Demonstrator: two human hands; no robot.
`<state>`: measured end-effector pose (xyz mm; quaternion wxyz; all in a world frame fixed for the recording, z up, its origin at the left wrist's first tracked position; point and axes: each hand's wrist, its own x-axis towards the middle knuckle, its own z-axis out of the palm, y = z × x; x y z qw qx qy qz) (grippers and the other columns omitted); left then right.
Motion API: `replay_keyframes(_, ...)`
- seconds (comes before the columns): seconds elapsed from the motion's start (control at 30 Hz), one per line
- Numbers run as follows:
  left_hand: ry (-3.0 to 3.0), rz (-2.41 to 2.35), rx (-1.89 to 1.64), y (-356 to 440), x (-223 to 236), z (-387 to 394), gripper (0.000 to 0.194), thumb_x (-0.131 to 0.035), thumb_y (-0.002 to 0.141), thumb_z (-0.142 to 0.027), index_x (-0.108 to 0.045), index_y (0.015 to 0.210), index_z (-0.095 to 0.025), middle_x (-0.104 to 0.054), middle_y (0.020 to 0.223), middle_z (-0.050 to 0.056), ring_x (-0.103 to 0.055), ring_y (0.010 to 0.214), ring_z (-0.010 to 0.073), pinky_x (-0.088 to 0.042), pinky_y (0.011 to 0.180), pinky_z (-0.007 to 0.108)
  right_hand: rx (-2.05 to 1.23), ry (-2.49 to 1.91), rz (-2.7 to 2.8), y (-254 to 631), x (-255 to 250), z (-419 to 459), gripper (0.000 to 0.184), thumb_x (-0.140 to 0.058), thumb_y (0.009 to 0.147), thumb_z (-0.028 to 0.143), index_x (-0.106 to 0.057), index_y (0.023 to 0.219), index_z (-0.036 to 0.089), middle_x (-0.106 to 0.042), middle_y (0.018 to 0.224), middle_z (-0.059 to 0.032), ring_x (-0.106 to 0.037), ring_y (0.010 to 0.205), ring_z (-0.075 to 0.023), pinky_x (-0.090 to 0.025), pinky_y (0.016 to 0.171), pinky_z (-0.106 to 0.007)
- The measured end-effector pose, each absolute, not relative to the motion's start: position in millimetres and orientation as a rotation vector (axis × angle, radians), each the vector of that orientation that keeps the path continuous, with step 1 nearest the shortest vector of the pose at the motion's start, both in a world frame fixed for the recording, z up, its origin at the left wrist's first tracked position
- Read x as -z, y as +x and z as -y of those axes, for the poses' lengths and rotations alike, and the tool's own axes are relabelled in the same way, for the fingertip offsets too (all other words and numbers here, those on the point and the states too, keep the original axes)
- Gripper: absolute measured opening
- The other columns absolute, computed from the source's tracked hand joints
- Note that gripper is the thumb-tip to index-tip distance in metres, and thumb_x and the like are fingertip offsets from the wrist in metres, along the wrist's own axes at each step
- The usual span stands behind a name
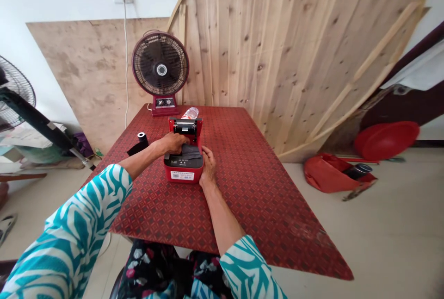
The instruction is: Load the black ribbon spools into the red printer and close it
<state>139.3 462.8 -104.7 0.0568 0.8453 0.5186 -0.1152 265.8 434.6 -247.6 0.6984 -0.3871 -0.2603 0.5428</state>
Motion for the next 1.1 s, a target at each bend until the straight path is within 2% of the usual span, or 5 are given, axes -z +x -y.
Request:
replay_keyframes(0.3,2.508,-1.456,-0.123,116,100,-455,0.049,-0.05,0.072,0.0,-0.07,0.112,-0.021,-0.073,0.113,0.003,-0.067,0.107,0.0184,-0.05,0.089,0.025,-1.219,-0.886,0.606,266,244,-433,0.048,-0.066,0.065,0.048,-0.065,0.103,0.018,-0.069,0.091,-0.0026,-0.06,0.081,-0.0163,-0.047,0.075,-0.029)
replay_keyframes(0.53,2.429,-1.341,-0.778,45,93,-446,0.034,-0.056,0.084,-0.023,-0.066,0.116,-0.018,-0.072,0.108,0.006,-0.068,0.095,0.0175,-0.051,0.088,0.027,-1.207,-0.889,0.615,268,247,-433,0.047,-0.066,0.066,0.047,-0.066,0.103,0.018,-0.07,0.096,-0.0037,-0.061,0.085,-0.017,-0.048,0.077,-0.03)
replay_keyframes(0.67,2.42,-1.602,-0.689,11,107,-464,0.046,-0.068,0.076,-0.028,-0.064,0.12,-0.015,-0.072,0.106,0.009,-0.068,0.091,0.0207,-0.053,0.084,0.03,-1.211,-0.894,0.573,268,246,-433,0.046,-0.066,0.064,0.046,-0.066,0.101,0.018,-0.071,0.091,-0.0029,-0.061,0.078,-0.0161,-0.048,0.072,-0.029)
replay_keyframes(0.87,2.443,-1.782,-0.25,21,124,-487,0.042,-0.059,0.071,-0.008,-0.07,0.11,-0.019,-0.074,0.106,0.009,-0.068,0.105,0.0241,-0.051,0.09,0.032,-1.223,-0.899,0.532,268,241,-431,0.047,-0.07,0.061,0.045,-0.068,0.099,0.018,-0.072,0.091,-0.0026,-0.061,0.074,-0.0149,-0.049,0.071,-0.028)
replay_keyframes(1.1,2.503,-1.986,0.051,25,117,-507,0.029,-0.059,0.081,-0.024,-0.073,0.107,-0.025,-0.072,0.111,0.007,-0.068,0.101,0.0233,-0.049,0.079,0.025,-1.222,-0.886,0.574,269,246,-434,0.046,-0.069,0.064,0.047,-0.068,0.101,0.018,-0.072,0.096,-0.0036,-0.063,0.083,-0.017,-0.05,0.079,-0.031)
